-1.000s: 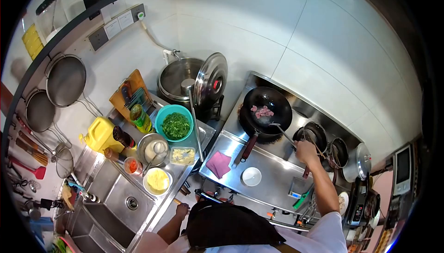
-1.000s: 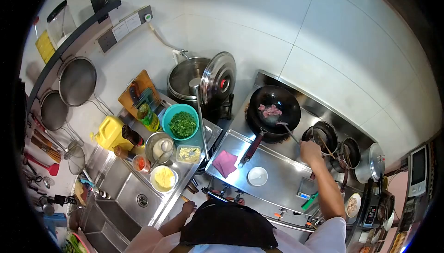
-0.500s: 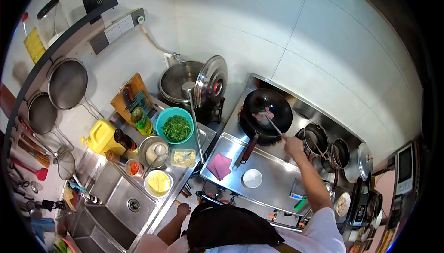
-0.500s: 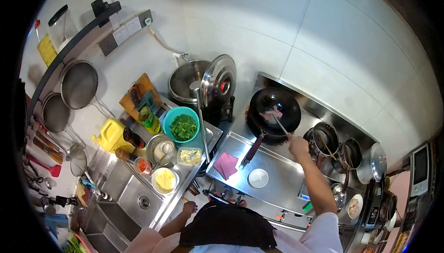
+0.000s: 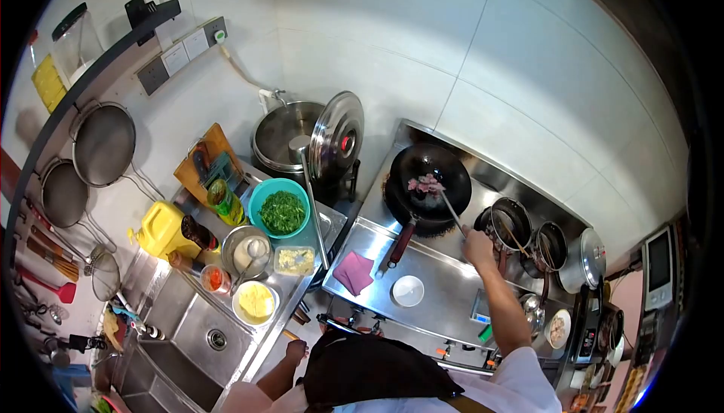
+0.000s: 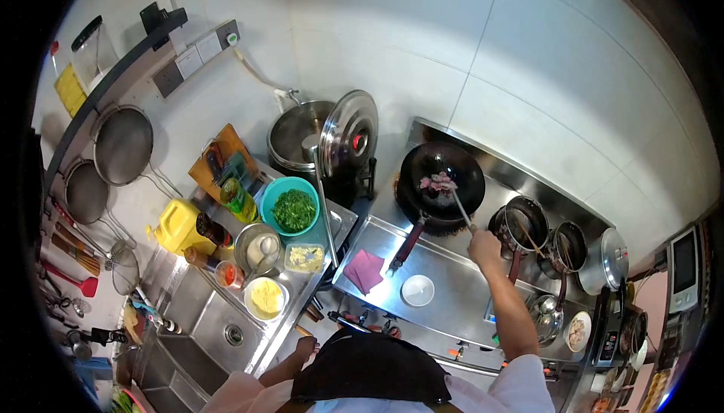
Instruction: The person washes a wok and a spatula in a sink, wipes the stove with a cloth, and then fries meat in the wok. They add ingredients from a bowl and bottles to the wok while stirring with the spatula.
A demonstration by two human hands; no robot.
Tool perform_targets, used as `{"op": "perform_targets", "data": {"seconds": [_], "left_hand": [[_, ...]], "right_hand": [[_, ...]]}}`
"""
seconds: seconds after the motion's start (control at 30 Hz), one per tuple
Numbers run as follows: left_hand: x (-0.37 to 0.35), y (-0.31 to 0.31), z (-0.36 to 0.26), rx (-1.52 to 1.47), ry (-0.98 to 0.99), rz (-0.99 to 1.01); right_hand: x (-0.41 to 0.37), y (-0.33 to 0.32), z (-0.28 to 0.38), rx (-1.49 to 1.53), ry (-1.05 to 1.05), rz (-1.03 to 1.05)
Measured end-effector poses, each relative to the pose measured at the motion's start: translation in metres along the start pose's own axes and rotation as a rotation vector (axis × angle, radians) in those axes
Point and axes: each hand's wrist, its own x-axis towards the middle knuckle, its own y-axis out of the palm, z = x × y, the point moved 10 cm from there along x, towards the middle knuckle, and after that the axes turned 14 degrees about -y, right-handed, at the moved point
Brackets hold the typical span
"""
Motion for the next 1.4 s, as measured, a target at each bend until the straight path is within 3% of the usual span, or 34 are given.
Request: {"op": "perform_targets", "data": {"seconds": [0.1,0.27,0.43,0.53,0.57,0.63,0.67,0.73,0.77,0.83,1.03,1.13,1.23,1.27,1.37,1.4], "left_hand": [[-0.003,0.006,-0.02,-0.014,0.078,0.094],[-0.009,0.005,-0.031,-0.089,0.068,0.024],[-0.006,0.001,-0.014,-0.085,0.06,0.017],[0.008,0.0,-0.007,0.336,0.28,-0.009],[0.004,0.001,-0.009,0.343,0.28,-0.006],[-0.003,-0.008,0.012,0.078,-0.057,-0.032],[-0.001,-0.01,0.012,0.077,-0.057,-0.033],[-0.003,-0.004,-0.005,0.235,0.149,-0.004],[-0.005,-0.003,-0.008,0.23,0.149,-0.007],[-0.009,-0.002,-0.009,-0.089,0.052,0.057],[-0.03,0.003,-0.022,-0.186,0.074,0.016],[-0.009,0.002,-0.004,-0.102,0.065,0.01],[-0.012,0.004,-0.023,0.376,0.527,-0.029],[-0.017,0.004,-0.024,0.349,0.56,-0.019],[-0.002,-0.005,0.011,0.07,0.067,0.016],[-0.008,-0.005,0.005,0.069,0.067,0.016]], "right_hand": [[0.014,0.007,-0.005,0.039,0.035,-0.142],[0.016,0.04,0.01,-0.066,-0.068,0.017],[0.007,0.008,0.002,0.016,-0.059,0.049],[0.003,-0.017,0.004,0.038,-0.036,-0.065],[0.004,-0.015,0.005,0.039,-0.029,-0.065],[0.008,-0.01,0.008,0.062,-0.006,-0.097],[0.01,-0.006,0.009,0.086,0.008,-0.083],[0.018,0.013,0.011,0.061,-0.006,-0.072],[0.022,0.019,0.013,0.035,-0.021,-0.061],[0.024,0.02,0.021,0.004,-0.038,0.004],[0.017,-0.011,0.029,-0.028,-0.07,0.032],[0.022,-0.021,0.028,-0.041,-0.071,-0.027],[0.031,-0.012,0.034,-0.077,-0.138,-0.052],[0.034,-0.006,0.032,-0.018,-0.079,-0.039],[0.034,-0.002,0.031,-0.041,-0.066,-0.02],[0.035,-0.002,0.031,-0.041,-0.067,-0.019]]}}
